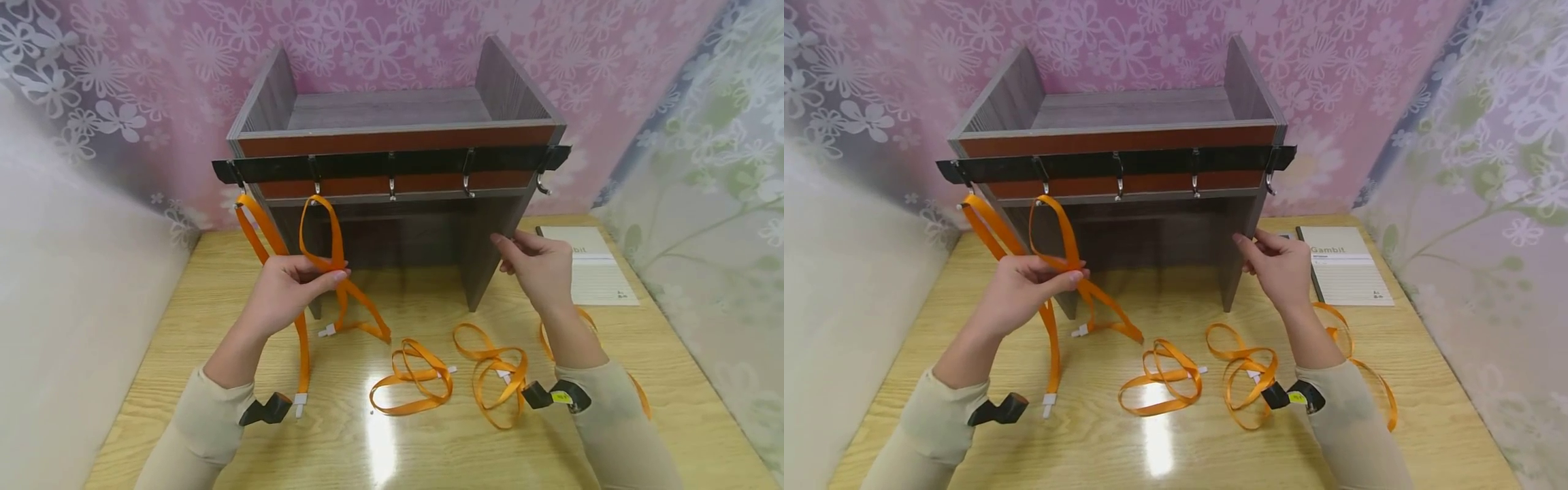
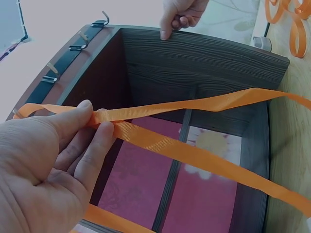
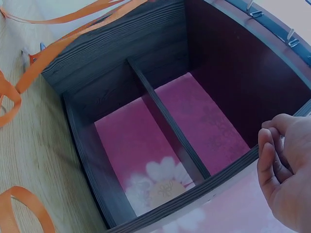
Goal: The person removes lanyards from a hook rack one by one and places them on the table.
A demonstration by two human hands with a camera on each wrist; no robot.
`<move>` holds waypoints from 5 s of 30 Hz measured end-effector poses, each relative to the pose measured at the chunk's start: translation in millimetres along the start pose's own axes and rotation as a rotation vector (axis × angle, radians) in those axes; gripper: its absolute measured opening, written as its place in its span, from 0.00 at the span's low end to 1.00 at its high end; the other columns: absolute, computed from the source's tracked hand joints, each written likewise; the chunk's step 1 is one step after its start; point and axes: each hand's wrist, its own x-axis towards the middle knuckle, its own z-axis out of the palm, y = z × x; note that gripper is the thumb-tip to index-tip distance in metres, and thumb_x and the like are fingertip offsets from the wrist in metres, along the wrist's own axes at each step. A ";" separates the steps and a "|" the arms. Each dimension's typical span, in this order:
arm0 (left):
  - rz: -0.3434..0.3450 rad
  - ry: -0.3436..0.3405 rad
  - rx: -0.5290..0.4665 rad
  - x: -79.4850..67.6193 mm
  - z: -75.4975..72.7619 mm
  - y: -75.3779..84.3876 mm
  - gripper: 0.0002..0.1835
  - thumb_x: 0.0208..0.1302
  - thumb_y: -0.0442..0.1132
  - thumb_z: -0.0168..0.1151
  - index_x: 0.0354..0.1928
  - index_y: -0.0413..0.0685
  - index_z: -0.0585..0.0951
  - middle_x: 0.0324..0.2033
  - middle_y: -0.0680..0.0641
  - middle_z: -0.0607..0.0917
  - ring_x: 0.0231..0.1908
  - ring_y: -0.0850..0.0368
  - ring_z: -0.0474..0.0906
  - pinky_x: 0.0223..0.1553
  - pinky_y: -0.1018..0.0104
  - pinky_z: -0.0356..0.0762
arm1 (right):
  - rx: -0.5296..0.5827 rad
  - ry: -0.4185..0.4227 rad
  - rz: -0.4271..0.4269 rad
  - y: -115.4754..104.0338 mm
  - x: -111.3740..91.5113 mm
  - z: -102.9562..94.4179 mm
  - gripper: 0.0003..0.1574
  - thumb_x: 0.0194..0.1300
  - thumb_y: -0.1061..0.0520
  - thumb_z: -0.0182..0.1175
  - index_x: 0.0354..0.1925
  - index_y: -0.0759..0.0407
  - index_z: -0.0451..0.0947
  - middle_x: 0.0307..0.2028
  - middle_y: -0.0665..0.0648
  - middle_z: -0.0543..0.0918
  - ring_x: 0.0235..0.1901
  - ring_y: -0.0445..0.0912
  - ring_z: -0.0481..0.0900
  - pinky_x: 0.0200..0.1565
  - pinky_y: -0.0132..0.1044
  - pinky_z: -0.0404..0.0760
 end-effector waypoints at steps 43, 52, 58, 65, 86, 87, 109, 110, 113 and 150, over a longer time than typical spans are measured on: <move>0.245 0.016 -0.043 -68.7 -0.2 48.4 0.09 0.58 0.28 0.71 0.41 0.44 0.90 0.37 0.49 0.91 0.38 0.60 0.88 0.40 0.65 0.87 | 0.049 -0.017 0.010 -2.4 1.9 -1.1 0.16 0.62 0.52 0.71 0.42 0.63 0.89 0.15 0.46 0.80 0.15 0.39 0.78 0.22 0.25 0.80; 0.200 0.072 0.024 -72.5 8.7 26.3 0.07 0.59 0.31 0.71 0.40 0.41 0.90 0.35 0.48 0.91 0.35 0.64 0.88 0.36 0.68 0.87 | 0.070 -0.027 0.030 0.3 0.3 0.3 0.14 0.62 0.53 0.71 0.40 0.63 0.89 0.16 0.47 0.80 0.16 0.39 0.78 0.22 0.25 0.79; 0.185 0.080 0.122 -72.4 7.7 15.9 0.06 0.59 0.32 0.72 0.38 0.45 0.90 0.34 0.50 0.91 0.32 0.62 0.87 0.32 0.69 0.86 | 0.043 -0.021 0.012 0.8 1.3 -0.1 0.15 0.62 0.51 0.71 0.39 0.63 0.89 0.16 0.47 0.80 0.16 0.40 0.78 0.21 0.26 0.79; 0.061 0.032 0.204 -71.9 5.2 4.1 0.03 0.60 0.36 0.72 0.36 0.46 0.91 0.32 0.51 0.90 0.30 0.65 0.86 0.31 0.70 0.85 | 0.033 -0.014 0.006 -1.5 1.3 0.1 0.15 0.62 0.51 0.71 0.39 0.63 0.89 0.17 0.46 0.81 0.15 0.39 0.78 0.23 0.26 0.81; -0.105 -0.077 0.283 -70.3 25.1 -68.1 0.06 0.63 0.37 0.69 0.37 0.43 0.91 0.33 0.47 0.91 0.32 0.56 0.88 0.29 0.74 0.82 | 0.095 -0.003 0.032 -2.7 -0.7 1.6 0.13 0.61 0.53 0.72 0.39 0.62 0.90 0.16 0.47 0.82 0.14 0.39 0.78 0.22 0.26 0.81; -0.115 -0.087 0.287 -70.4 26.7 -71.0 0.05 0.63 0.37 0.70 0.36 0.43 0.91 0.32 0.47 0.91 0.31 0.56 0.87 0.28 0.74 0.82 | 0.097 -0.003 0.031 -2.7 -0.7 1.5 0.13 0.61 0.53 0.72 0.39 0.62 0.90 0.16 0.47 0.82 0.14 0.39 0.78 0.22 0.26 0.81; -0.282 -0.112 0.358 -79.2 44.4 -97.9 0.16 0.60 0.37 0.72 0.49 0.38 0.88 0.39 0.43 0.90 0.35 0.57 0.88 0.33 0.68 0.86 | 0.050 0.010 0.027 -1.6 -1.6 4.0 0.14 0.62 0.51 0.71 0.35 0.62 0.88 0.16 0.47 0.81 0.15 0.40 0.78 0.22 0.26 0.80; -0.279 -0.102 0.360 -79.7 43.8 -97.9 0.15 0.60 0.37 0.73 0.48 0.39 0.88 0.40 0.43 0.90 0.35 0.57 0.87 0.33 0.68 0.85 | 0.052 0.010 0.027 -1.6 -1.6 4.1 0.14 0.62 0.51 0.71 0.35 0.63 0.88 0.15 0.47 0.81 0.15 0.40 0.78 0.22 0.26 0.80; -0.243 -0.078 0.377 -78.5 40.9 -97.9 0.14 0.61 0.38 0.72 0.47 0.39 0.88 0.40 0.43 0.91 0.35 0.58 0.87 0.33 0.69 0.85 | 0.064 0.011 0.025 -2.1 -0.9 2.8 0.14 0.61 0.52 0.72 0.34 0.63 0.88 0.15 0.48 0.80 0.15 0.40 0.78 0.22 0.26 0.80; -0.045 0.336 0.355 -36.8 -13.7 -58.5 0.09 0.64 0.37 0.69 0.41 0.39 0.90 0.35 0.39 0.90 0.35 0.44 0.89 0.36 0.52 0.88 | 0.137 0.002 0.068 1.8 -5.8 8.9 0.14 0.60 0.54 0.73 0.39 0.64 0.89 0.15 0.47 0.82 0.14 0.40 0.78 0.23 0.27 0.82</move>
